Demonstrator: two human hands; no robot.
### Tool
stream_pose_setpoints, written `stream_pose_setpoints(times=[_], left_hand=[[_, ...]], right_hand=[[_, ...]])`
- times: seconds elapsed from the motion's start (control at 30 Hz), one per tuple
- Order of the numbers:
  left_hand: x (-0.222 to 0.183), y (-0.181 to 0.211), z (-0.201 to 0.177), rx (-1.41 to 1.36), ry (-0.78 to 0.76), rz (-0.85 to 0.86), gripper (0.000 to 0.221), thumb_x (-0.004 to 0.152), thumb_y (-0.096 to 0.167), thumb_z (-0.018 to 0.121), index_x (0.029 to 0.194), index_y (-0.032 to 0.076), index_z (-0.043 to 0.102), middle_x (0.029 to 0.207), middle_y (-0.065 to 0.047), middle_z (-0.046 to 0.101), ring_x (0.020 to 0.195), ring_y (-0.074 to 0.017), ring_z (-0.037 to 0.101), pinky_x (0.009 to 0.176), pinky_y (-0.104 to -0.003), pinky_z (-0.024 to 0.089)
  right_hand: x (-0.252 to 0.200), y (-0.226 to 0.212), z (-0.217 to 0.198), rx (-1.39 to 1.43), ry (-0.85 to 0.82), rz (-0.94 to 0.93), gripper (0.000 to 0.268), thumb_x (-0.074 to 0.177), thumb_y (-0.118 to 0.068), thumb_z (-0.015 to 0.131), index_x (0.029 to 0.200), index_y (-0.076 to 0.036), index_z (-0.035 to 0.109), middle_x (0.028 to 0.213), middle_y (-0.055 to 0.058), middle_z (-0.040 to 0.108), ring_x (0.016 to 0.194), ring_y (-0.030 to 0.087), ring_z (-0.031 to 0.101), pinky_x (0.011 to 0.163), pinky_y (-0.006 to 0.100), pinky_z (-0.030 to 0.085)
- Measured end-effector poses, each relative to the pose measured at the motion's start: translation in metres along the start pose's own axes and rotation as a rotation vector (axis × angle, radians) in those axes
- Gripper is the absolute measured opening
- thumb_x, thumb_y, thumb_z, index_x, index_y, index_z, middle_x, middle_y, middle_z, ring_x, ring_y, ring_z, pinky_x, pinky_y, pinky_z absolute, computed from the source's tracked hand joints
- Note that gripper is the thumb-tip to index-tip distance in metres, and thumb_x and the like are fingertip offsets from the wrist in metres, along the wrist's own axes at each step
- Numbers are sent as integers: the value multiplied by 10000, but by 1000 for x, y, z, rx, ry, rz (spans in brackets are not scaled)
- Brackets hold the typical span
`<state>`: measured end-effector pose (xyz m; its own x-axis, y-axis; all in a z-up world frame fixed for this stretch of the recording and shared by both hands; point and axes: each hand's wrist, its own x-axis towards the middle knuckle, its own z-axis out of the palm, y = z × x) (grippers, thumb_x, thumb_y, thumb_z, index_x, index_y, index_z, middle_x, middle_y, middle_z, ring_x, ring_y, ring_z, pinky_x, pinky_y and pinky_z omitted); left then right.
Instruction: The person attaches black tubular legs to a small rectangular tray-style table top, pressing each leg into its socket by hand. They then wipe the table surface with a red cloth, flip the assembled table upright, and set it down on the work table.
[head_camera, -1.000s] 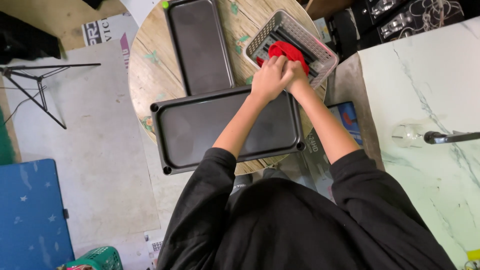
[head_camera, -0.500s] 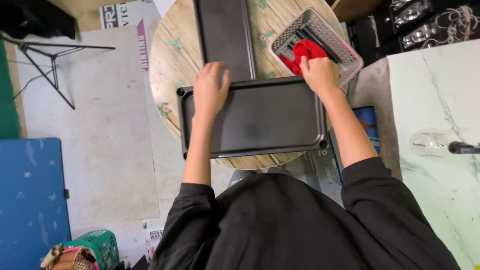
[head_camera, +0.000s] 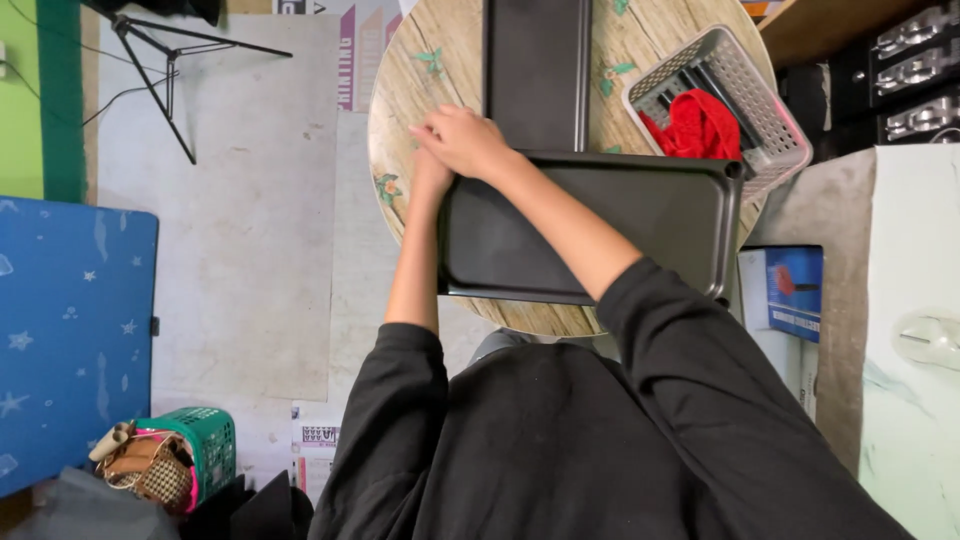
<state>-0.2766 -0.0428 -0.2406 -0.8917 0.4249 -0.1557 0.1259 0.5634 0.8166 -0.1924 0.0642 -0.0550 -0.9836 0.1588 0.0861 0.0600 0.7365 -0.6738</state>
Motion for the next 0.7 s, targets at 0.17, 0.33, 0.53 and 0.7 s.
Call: stream_pose_setpoints(times=[0.17, 0.33, 0.53, 0.7], left_hand=[[25, -35, 32, -260, -53, 417, 293, 986, 156, 611, 1227, -4, 657, 1264, -227, 672, 1197, -293, 604, 999, -424, 488], [17, -33, 51, -242, -57, 226, 291, 1002, 116, 537, 1244, 8, 657, 1326, -191, 664, 1318, -251, 574, 1077, -386, 467], [6, -30, 51, -156, -15, 369, 385, 970, 73, 521, 1336, -2, 615, 1387, -200, 617, 1378, -279, 520, 1106, -384, 437], [-28, 31, 10, -49, 19, 475, 427, 956, 98, 514, 1368, 8, 582, 1392, -246, 598, 1371, -372, 505, 1100, -414, 434]], right_hand=[[62, 17, 47, -255, -501, 239, 647, 883, -637, 566, 1146, -82, 768, 1194, 237, 691, 1130, 402, 646, 984, 470, 497], [73, 26, 47, -283, -788, 276, 679, 795, -546, 596, 1176, -1, 737, 1241, 263, 683, 1127, 367, 674, 947, 435, 524], [73, 35, 45, -241, -818, 309, 671, 819, -545, 542, 1148, 3, 749, 1220, 253, 706, 1088, 379, 688, 904, 460, 525], [68, 49, 52, -154, -726, 286, 637, 857, -554, 536, 1078, -2, 765, 1197, 264, 701, 1040, 397, 681, 896, 470, 528]])
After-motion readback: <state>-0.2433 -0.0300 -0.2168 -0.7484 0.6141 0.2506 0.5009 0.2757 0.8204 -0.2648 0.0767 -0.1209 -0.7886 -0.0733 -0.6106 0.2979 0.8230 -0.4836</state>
